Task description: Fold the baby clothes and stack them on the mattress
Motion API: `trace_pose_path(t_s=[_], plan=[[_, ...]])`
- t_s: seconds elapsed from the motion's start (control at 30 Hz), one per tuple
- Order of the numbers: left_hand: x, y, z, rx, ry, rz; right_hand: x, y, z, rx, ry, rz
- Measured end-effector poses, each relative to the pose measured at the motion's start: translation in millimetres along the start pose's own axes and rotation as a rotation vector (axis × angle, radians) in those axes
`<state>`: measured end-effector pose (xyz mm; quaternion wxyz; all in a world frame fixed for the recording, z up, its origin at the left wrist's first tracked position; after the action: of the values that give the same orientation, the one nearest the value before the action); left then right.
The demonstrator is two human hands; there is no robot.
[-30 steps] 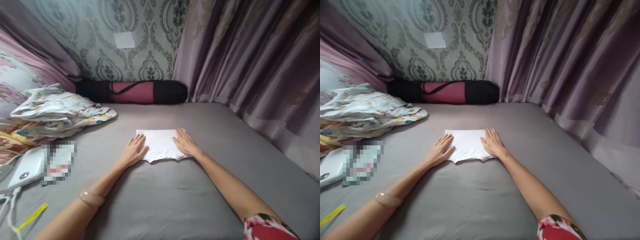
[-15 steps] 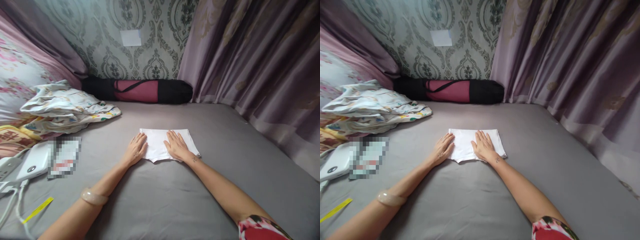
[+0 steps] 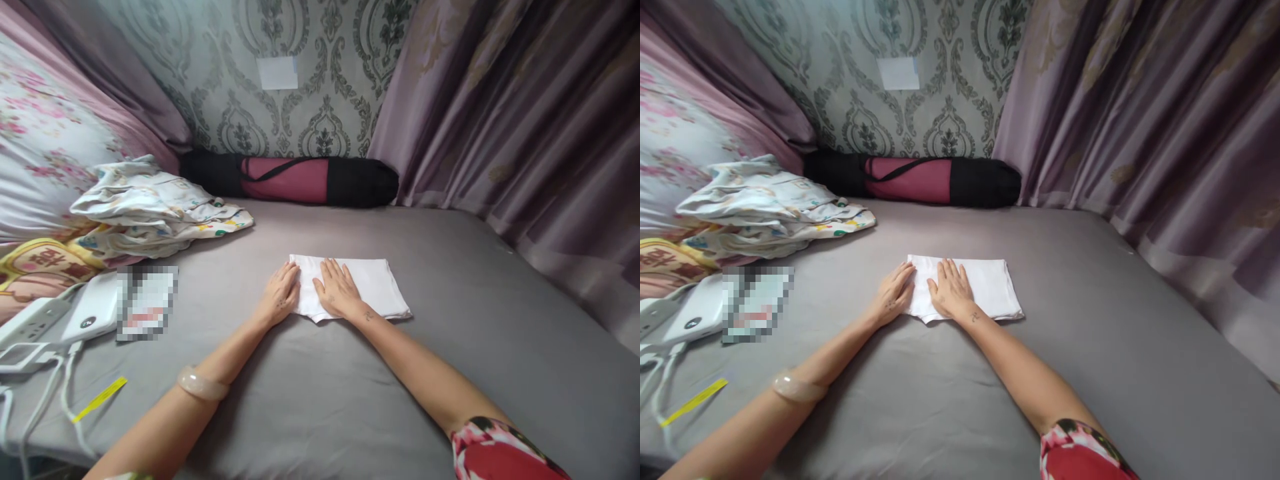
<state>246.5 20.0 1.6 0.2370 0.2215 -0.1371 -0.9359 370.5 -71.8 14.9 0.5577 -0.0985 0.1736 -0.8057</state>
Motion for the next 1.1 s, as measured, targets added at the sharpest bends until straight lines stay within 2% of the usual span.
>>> trace_pose_path(t_s=[0.13, 0.27, 0.4, 0.53, 0.67, 0.87, 1.0, 1.1], plan=[[-1, -4, 2.1, 0.042, 0.019, 0.043, 0, 2, -4, 0.017, 0.005, 0.005], [-3, -8, 7.6, 0.097, 0.069, 0.090, -2, 0, 0, 0.006, -0.050, -0.022], [-3, -11, 10.9, 0.164, 0.086, 0.136, -8, -21, 3, -0.020, -0.051, -0.002], [-2, -19, 12.2, 0.219, 0.114, 0.227, -15, -43, -7, -0.027, -0.022, 0.042], [-2, -25, 11.6, 0.245, 0.147, 0.285, -17, -45, -16, -0.007, 0.008, 0.044], [-3, -30, 9.1, 0.290, 0.185, 0.326, -19, -47, -13, 0.015, -0.013, 0.027], [-2, -32, 10.9, 0.331, 0.199, 0.378, -30, -62, -13, 0.023, 0.010, 0.070], [-2, -32, 14.7, 0.357, 0.214, 0.416, -38, -74, -23, 0.032, 0.021, 0.115]])
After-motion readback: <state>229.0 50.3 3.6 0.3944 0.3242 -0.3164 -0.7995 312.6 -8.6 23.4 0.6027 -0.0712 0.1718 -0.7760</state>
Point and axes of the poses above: each hand's wrist, its own x-axis away from the middle knuckle, its own z-axis out of the back of the hand, y = z × x, the point moved 6 cm from there along -x, towards the middle knuckle, and after that the axes turned 7 degrees about -x, right-handed, at the moved point
